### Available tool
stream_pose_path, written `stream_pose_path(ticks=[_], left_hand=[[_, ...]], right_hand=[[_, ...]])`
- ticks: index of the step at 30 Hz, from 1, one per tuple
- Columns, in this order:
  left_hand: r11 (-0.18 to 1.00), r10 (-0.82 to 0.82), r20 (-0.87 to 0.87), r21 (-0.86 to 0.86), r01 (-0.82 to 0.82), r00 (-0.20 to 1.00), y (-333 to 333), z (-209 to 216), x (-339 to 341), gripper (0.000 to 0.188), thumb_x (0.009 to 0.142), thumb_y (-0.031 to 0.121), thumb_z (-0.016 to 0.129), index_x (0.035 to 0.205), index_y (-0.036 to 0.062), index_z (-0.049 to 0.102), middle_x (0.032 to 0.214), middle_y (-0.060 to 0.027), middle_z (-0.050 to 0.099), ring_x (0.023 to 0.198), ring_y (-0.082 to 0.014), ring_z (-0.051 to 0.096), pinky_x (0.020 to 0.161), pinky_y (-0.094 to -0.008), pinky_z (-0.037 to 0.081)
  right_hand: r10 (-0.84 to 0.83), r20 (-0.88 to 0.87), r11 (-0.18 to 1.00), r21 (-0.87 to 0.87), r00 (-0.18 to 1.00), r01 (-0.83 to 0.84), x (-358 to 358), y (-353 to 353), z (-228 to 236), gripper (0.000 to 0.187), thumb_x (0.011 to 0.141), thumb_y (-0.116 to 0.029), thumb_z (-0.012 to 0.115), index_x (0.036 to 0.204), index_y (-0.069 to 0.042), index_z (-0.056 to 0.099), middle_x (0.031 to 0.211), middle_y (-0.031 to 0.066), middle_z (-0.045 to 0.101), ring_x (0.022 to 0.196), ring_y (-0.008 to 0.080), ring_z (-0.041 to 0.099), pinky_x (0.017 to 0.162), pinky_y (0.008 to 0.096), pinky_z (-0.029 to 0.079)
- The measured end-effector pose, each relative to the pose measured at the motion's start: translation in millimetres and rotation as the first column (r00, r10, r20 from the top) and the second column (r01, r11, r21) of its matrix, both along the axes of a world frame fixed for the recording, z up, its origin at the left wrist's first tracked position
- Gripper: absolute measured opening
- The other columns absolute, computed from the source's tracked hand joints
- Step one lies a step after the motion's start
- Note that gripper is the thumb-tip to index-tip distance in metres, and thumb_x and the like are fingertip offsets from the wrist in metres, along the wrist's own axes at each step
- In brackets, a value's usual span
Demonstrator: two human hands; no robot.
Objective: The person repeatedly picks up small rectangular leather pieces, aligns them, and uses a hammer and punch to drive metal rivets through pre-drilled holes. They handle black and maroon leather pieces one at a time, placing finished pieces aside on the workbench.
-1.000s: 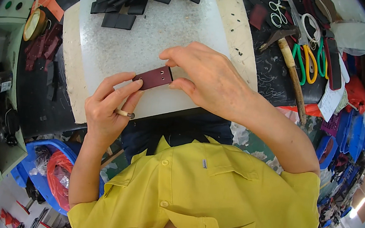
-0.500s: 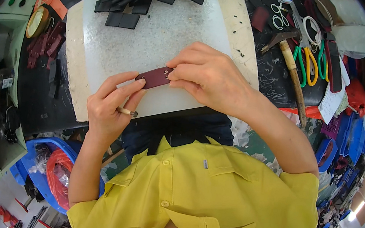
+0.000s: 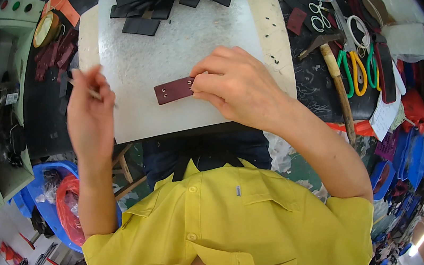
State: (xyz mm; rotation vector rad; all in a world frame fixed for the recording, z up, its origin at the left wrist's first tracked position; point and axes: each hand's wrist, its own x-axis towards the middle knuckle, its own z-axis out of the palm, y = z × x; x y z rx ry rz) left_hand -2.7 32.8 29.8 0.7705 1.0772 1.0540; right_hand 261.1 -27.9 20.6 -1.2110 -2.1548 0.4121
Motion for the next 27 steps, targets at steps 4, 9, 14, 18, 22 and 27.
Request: stream_pose_path(ticks=[4,9,14,18,22,27], left_hand=[[0.993,-0.093,0.214,-0.049,0.106,0.972,-2,31,28,0.032,0.103,0.016,0.054,0.128,-0.0026,0.051,0.107,-0.0066,0.058,0.094,-0.0151,0.06,0.089,-0.0394,0.054],[0.903,-0.344,-0.22,0.188,0.386,0.913,-11,25,60,0.023,0.097,0.006,0.062,0.116,-0.0064,0.061,0.097,-0.0111,0.069,0.09,-0.0198,0.07,0.082,-0.0305,0.059],[0.89,-0.288,-0.368,0.238,0.389,0.884,-17,5,68,0.011,0.094,0.001,0.065,0.098,-0.0092,0.064,0.089,-0.0116,0.072,0.081,-0.0141,0.072,0.071,-0.0243,0.058],[0.86,-0.298,-0.401,0.281,0.426,0.866,-16,-4,65,0.008,0.097,0.002,0.058,0.095,-0.006,0.059,0.09,-0.0126,0.072,0.083,-0.016,0.072,0.073,-0.0249,0.058],[0.748,-0.304,-0.527,0.383,0.542,0.793,-16,-7,60,0.008,0.1,0.003,0.055,0.099,-0.0046,0.055,0.093,-0.0139,0.072,0.086,-0.0171,0.072,0.077,-0.0251,0.058],[0.668,-0.211,-0.604,0.485,0.564,0.768,-18,-14,61,0.007,0.097,0.001,0.06,0.098,-0.0042,0.056,0.089,-0.0122,0.072,0.08,-0.0158,0.072,0.071,-0.0249,0.058]], right_hand=[[0.004,-0.011,1.0,0.005,1.0,-0.004,0,0,-2,0.014,0.072,-0.005,0.077,0.08,-0.007,0.065,0.095,0.0012,0.067,0.09,0.0224,0.06,0.078,0.0355,0.048],[0.007,-0.004,1.0,0.016,1.0,-0.007,1,0,-1,0.013,0.073,-0.005,0.076,0.079,-0.007,0.065,0.094,0.0009,0.068,0.09,0.0221,0.06,0.077,0.0353,0.048],[-0.011,-0.034,1.0,0.003,0.999,0.011,1,-1,-4,0.013,0.073,-0.007,0.076,0.079,-0.008,0.065,0.092,-0.0005,0.067,0.088,0.0215,0.06,0.077,0.035,0.047],[-0.032,-0.081,0.999,-0.002,0.996,0.032,0,-2,-8,0.013,0.072,-0.007,0.076,0.08,-0.008,0.065,0.09,-0.0016,0.067,0.087,0.0206,0.06,0.076,0.0344,0.046],[-0.031,-0.084,1.0,-0.004,0.996,0.031,1,-2,-9,0.014,0.072,-0.008,0.077,0.08,-0.008,0.065,0.089,-0.0021,0.067,0.087,0.02,0.06,0.077,0.0339,0.045],[-0.04,-0.067,0.999,-0.001,0.997,0.04,1,-2,-6,0.012,0.074,-0.007,0.075,0.082,-0.008,0.066,0.092,-0.0011,0.068,0.089,0.0203,0.061,0.078,0.0341,0.047]])
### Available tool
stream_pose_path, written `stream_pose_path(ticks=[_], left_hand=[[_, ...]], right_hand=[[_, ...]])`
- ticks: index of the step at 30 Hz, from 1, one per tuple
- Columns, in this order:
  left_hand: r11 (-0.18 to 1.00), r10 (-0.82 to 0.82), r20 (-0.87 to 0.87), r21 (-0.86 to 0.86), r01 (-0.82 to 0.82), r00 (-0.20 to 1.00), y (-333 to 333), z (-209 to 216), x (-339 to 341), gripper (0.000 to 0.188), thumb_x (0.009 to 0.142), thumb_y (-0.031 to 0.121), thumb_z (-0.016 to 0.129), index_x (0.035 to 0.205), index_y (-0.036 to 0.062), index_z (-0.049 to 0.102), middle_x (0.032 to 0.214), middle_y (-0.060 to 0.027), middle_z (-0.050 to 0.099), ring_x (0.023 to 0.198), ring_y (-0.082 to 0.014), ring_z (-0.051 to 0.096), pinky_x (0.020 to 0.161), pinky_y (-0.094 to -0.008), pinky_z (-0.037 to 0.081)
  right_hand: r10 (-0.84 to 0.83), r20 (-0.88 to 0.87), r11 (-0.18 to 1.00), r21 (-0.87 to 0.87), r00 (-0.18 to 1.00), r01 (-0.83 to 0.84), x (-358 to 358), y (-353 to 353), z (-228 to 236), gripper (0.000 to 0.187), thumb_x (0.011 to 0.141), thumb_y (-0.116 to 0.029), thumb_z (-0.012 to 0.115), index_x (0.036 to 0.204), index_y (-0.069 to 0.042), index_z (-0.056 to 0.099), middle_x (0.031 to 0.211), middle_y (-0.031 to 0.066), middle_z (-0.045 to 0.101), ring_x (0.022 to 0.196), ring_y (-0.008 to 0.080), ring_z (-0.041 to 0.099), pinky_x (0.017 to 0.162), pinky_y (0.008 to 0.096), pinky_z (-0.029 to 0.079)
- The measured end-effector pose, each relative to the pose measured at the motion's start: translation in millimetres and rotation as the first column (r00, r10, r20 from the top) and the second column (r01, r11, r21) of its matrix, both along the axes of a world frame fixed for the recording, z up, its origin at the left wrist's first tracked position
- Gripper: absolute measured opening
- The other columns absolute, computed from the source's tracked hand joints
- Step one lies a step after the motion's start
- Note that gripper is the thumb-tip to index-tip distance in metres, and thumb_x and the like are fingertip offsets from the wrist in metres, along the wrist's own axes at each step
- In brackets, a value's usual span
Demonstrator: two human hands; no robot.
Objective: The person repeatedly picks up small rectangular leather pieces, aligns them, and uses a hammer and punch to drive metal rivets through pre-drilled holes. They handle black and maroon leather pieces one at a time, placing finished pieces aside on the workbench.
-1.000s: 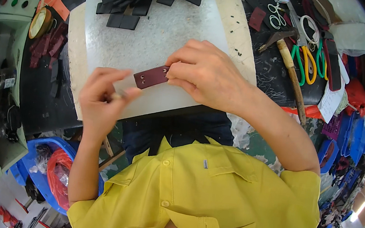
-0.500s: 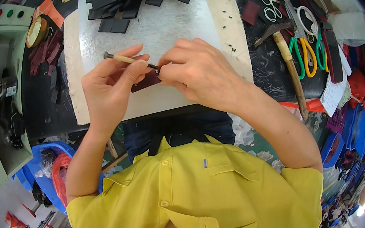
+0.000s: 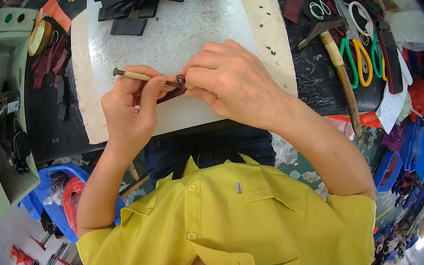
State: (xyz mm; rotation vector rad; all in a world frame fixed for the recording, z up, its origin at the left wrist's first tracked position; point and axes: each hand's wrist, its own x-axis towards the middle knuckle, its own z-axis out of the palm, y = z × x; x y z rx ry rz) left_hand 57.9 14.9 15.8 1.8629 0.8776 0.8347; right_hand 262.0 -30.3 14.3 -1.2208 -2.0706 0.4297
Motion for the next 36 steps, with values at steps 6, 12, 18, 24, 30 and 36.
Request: stream_pose_path(ticks=[6,12,18,24,30,36], left_hand=[[0.964,0.081,-0.118,0.26,-0.048,0.99,-6,-1,2,0.009,0.091,0.0,0.067,0.093,-0.0036,0.059,0.083,-0.01,0.071,0.071,-0.0159,0.073,0.061,-0.024,0.057],[0.863,0.09,-0.066,0.502,-0.045,0.994,-6,-11,7,0.015,0.087,0.002,0.072,0.086,0.0022,0.057,0.077,-0.0047,0.067,0.049,-0.0169,0.058,0.044,-0.0262,0.044],[0.811,0.104,-0.105,0.585,-0.023,0.989,-9,-1,9,0.017,0.086,0.003,0.073,0.083,0.0024,0.056,0.074,-0.0049,0.066,0.05,-0.0185,0.059,0.044,-0.0282,0.044],[0.809,0.087,-0.175,0.587,0.033,0.981,-11,-4,9,0.017,0.087,0.002,0.07,0.081,0.0011,0.054,0.076,-0.0096,0.068,0.054,-0.0239,0.063,0.047,-0.0317,0.047],[0.834,0.051,-0.175,0.549,0.054,0.983,-9,1,11,0.018,0.088,0.005,0.069,0.081,0.0018,0.053,0.072,-0.0117,0.068,0.058,-0.0293,0.065,0.049,-0.036,0.049],[0.837,0.064,-0.214,0.543,0.064,0.975,-4,3,9,0.016,0.089,0.007,0.068,0.083,0.0027,0.054,0.071,-0.0122,0.067,0.056,-0.0299,0.064,0.049,-0.0359,0.049]], right_hand=[[-0.161,-0.089,0.979,-0.141,0.983,0.148,34,-13,19,0.016,0.081,-0.012,0.075,0.093,-0.004,0.07,0.099,0.0063,0.07,0.091,0.0248,0.064,0.083,0.0364,0.05],[-0.758,0.467,0.61,0.262,0.455,0.748,149,-68,-26,0.031,0.089,-0.03,0.071,0.105,-0.004,0.064,0.096,0.0128,0.063,0.086,0.0317,0.064,0.074,0.0425,0.052],[-0.844,0.387,0.493,0.282,0.372,0.823,163,-66,-28,0.035,0.092,-0.035,0.068,0.106,-0.003,0.062,0.094,0.0184,0.063,0.083,0.0375,0.065,0.069,0.0446,0.05],[-0.481,0.504,0.853,0.083,0.717,0.515,62,-53,92,0.033,0.085,-0.036,0.076,0.098,-0.007,0.069,0.074,0.0135,0.067,0.064,0.0312,0.066,0.056,0.0367,0.05],[-0.235,-0.324,0.952,0.113,0.916,0.284,8,-34,159,0.017,0.088,-0.017,0.074,0.097,-0.004,0.066,0.076,0.0046,0.066,0.062,0.0125,0.061,0.055,0.028,0.047],[-0.318,0.601,0.943,0.123,0.733,0.308,35,-19,131,0.028,0.086,-0.033,0.072,0.09,-0.009,0.059,0.06,0.0148,0.06,0.06,0.0356,0.064,0.053,0.0435,0.05]])
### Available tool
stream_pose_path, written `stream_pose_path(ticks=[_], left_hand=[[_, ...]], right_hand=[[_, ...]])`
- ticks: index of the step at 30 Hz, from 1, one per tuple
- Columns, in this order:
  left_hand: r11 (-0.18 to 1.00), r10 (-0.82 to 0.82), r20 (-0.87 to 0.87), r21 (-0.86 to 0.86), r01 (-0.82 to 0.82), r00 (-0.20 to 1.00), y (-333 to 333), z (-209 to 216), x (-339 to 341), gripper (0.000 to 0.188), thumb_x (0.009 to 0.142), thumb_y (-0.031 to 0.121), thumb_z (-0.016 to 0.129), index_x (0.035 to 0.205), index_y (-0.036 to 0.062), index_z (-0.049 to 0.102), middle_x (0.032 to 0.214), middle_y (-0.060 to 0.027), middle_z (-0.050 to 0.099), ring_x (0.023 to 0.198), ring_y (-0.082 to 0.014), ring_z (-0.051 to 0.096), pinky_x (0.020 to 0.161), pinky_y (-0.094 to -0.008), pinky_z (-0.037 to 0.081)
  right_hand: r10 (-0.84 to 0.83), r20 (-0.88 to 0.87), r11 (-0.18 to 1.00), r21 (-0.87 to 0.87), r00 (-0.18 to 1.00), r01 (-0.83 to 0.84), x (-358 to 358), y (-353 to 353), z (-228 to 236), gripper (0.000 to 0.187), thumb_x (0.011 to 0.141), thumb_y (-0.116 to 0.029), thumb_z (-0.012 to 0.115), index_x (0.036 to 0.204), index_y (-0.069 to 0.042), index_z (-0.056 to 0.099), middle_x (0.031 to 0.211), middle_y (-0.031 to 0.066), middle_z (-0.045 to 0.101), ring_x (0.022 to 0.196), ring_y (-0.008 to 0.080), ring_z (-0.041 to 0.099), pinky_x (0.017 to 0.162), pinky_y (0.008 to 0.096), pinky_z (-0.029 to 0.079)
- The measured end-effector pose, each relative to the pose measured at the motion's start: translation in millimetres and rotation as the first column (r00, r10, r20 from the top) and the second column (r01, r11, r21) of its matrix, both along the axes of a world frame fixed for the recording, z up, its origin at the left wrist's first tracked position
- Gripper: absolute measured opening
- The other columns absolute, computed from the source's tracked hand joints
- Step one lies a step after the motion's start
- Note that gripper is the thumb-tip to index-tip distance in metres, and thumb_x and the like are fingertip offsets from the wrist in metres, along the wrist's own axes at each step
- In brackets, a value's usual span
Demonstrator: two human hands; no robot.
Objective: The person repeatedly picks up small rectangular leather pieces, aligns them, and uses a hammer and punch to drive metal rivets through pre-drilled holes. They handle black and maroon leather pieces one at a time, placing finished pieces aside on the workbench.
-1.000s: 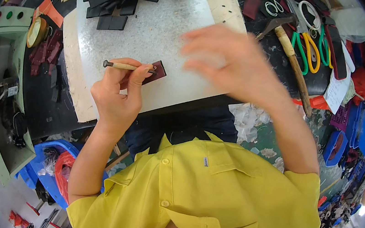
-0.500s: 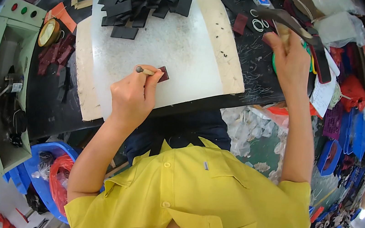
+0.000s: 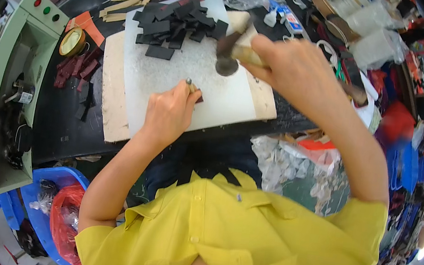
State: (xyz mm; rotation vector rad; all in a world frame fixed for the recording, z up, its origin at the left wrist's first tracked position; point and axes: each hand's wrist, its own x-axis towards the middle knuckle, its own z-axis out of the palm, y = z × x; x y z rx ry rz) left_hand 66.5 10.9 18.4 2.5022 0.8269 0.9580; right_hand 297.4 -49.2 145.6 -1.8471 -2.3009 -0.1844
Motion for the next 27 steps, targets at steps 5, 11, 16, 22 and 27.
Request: stream_pose_path(ticks=[5,11,16,22,27], left_hand=[[1.0,0.001,0.049,-0.03,0.0,0.999,-5,-4,-1,0.011,0.091,0.006,0.066,0.087,0.0024,0.056,0.069,-0.0103,0.067,0.055,-0.0288,0.064,0.048,-0.0358,0.048],[0.991,0.088,0.077,-0.108,-0.079,0.993,-9,-2,-2,0.008,0.096,0.005,0.061,0.092,-0.0014,0.056,0.078,-0.0116,0.069,0.068,-0.0217,0.071,0.059,-0.0308,0.056],[0.749,0.354,0.381,-0.663,-0.015,0.854,-10,-4,1,0.013,0.099,0.006,0.059,0.091,-0.0045,0.057,0.081,-0.012,0.071,0.077,-0.0166,0.074,0.068,-0.0257,0.058],[0.82,0.315,0.32,-0.565,-0.087,0.893,-9,-6,5,0.011,0.095,0.006,0.063,0.088,-0.0019,0.059,0.076,-0.0102,0.07,0.073,-0.0176,0.073,0.062,-0.0248,0.056],[0.947,0.276,0.206,-0.223,-0.229,0.939,-12,-15,8,0.013,0.09,0.006,0.069,0.086,0.002,0.058,0.066,-0.0076,0.064,0.056,-0.0224,0.066,0.048,-0.0285,0.047]], right_hand=[[0.047,-0.165,0.995,-0.079,0.985,-0.061,-13,-15,-56,0.029,0.087,-0.034,0.07,0.088,-0.009,0.056,0.059,0.0129,0.061,0.057,0.0344,0.064,0.05,0.044,0.05],[0.075,-0.112,0.989,-0.12,0.991,-0.089,-21,-13,-74,0.031,0.085,-0.028,0.072,0.091,-0.008,0.05,0.062,0.0118,0.062,0.059,0.0324,0.065,0.05,0.0406,0.051],[0.077,-0.085,0.99,-0.112,0.993,-0.086,-22,-15,-73,0.03,0.084,-0.026,0.073,0.093,-0.009,0.05,0.064,0.0107,0.062,0.06,0.0315,0.066,0.05,0.0401,0.051],[0.068,-0.103,0.99,-0.118,0.992,-0.08,-22,-16,-73,0.028,0.084,-0.024,0.072,0.1,-0.01,0.053,0.063,0.0105,0.062,0.059,0.0314,0.065,0.05,0.0401,0.05],[0.071,-0.146,0.99,-0.109,0.987,-0.087,-21,-18,-75,0.028,0.085,-0.024,0.072,0.101,-0.01,0.054,0.063,0.011,0.062,0.058,0.0322,0.064,0.05,0.0407,0.05]])
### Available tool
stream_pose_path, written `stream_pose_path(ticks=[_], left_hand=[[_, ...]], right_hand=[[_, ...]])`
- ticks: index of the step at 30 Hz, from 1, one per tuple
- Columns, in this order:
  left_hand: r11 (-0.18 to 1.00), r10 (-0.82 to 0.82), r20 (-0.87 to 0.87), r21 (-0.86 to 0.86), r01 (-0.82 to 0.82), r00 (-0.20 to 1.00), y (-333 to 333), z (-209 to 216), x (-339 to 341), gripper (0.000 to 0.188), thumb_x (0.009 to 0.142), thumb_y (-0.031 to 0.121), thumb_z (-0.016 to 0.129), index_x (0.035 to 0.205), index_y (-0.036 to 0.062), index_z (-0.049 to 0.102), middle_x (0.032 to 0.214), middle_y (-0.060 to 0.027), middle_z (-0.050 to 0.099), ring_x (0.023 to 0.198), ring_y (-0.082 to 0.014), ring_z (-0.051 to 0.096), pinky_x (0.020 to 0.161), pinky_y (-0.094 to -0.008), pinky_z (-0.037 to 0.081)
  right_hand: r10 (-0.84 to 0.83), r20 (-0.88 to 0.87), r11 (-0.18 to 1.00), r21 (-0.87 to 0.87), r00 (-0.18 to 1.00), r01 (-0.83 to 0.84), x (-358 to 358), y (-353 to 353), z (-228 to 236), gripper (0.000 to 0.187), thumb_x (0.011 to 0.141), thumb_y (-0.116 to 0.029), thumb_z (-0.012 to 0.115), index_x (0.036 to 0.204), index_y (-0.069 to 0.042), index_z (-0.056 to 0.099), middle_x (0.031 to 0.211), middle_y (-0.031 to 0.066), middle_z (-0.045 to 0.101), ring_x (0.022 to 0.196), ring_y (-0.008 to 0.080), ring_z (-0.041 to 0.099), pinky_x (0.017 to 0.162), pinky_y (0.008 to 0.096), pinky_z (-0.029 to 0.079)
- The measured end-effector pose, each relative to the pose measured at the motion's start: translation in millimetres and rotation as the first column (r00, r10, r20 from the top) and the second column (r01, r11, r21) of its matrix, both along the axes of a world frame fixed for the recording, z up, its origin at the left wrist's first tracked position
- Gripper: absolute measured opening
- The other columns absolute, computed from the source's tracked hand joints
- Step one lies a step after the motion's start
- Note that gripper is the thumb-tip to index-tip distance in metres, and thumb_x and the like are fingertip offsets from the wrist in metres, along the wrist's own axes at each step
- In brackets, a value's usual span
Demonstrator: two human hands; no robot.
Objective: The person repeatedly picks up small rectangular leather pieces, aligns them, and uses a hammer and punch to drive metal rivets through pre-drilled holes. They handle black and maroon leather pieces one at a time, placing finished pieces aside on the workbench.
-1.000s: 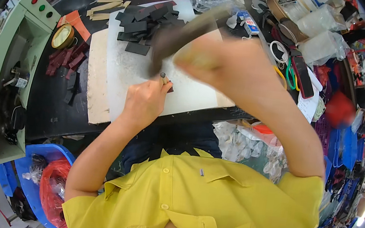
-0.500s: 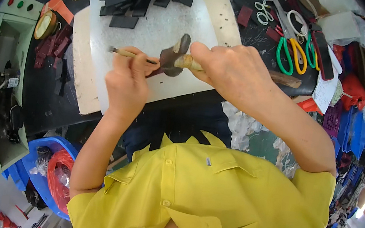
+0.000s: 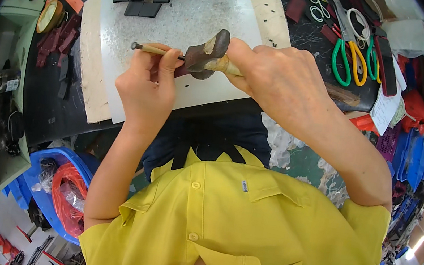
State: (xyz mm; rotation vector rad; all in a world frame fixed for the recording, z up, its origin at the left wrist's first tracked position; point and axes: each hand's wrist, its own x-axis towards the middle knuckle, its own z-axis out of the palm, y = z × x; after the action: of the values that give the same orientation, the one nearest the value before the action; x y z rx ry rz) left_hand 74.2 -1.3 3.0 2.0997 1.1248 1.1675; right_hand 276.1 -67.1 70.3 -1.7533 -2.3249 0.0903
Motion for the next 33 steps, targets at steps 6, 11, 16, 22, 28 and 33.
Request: stream_pose_path(ticks=[6,11,16,22,28,33], left_hand=[[0.984,-0.021,-0.145,0.17,0.045,0.989,1,10,4,0.02,0.087,0.009,0.071,0.082,0.0034,0.053,0.065,-0.0082,0.061,0.052,-0.0253,0.061,0.045,-0.0325,0.045],[0.975,-0.037,-0.225,0.205,0.085,0.974,-2,11,4,0.018,0.089,0.011,0.069,0.084,0.0035,0.054,0.066,-0.0091,0.062,0.052,-0.0255,0.062,0.045,-0.0334,0.046],[0.977,-0.078,-0.277,0.168,0.128,0.958,1,14,4,0.015,0.09,0.008,0.068,0.085,0.003,0.055,0.07,-0.0097,0.066,0.055,-0.0266,0.064,0.047,-0.034,0.046],[0.983,-0.091,-0.173,0.142,0.116,0.981,0,12,2,0.008,0.091,0.007,0.066,0.089,0.0028,0.059,0.07,-0.011,0.066,0.057,-0.0283,0.064,0.049,-0.0359,0.047],[0.984,-0.056,-0.296,0.148,0.104,0.954,-4,12,-2,0.005,0.094,0.005,0.061,0.093,0.0018,0.057,0.074,-0.0128,0.068,0.061,-0.0261,0.069,0.052,-0.0348,0.051],[0.948,-0.075,0.146,-0.296,0.116,0.986,5,22,-20,0.009,0.102,0.006,0.052,0.1,-0.0027,0.051,0.086,-0.0149,0.07,0.081,-0.0207,0.073,0.072,-0.03,0.06]], right_hand=[[-0.057,0.0,0.996,0.064,0.998,0.057,11,16,26,0.028,0.088,-0.035,0.07,0.088,-0.009,0.058,0.06,0.013,0.06,0.059,0.0357,0.063,0.053,0.0446,0.049],[0.206,-0.817,0.957,0.283,0.539,0.063,12,34,92,0.033,0.092,-0.033,0.069,0.108,-0.006,0.06,0.057,0.005,0.054,0.043,0.0166,0.054,0.038,0.0229,0.042],[0.016,-0.017,0.986,0.168,1.0,-0.013,11,39,75,0.022,0.087,-0.023,0.072,0.095,-0.006,0.06,0.069,0.0213,0.06,0.066,0.0403,0.061,0.054,0.0398,0.047],[0.045,0.0,0.996,0.072,0.999,-0.045,9,14,26,0.024,0.085,-0.027,0.071,0.086,-0.009,0.056,0.058,0.013,0.059,0.058,0.0337,0.064,0.053,0.0439,0.051],[0.075,0.037,0.997,-0.037,0.997,-0.073,-2,10,7,0.026,0.086,-0.022,0.07,0.092,-0.007,0.05,0.062,0.0124,0.061,0.058,0.0344,0.064,0.049,0.0419,0.049],[0.072,0.064,0.996,-0.051,0.995,-0.068,-4,12,10,0.022,0.086,-0.018,0.068,0.09,-0.007,0.049,0.061,0.013,0.06,0.059,0.0348,0.064,0.048,0.0424,0.048]])
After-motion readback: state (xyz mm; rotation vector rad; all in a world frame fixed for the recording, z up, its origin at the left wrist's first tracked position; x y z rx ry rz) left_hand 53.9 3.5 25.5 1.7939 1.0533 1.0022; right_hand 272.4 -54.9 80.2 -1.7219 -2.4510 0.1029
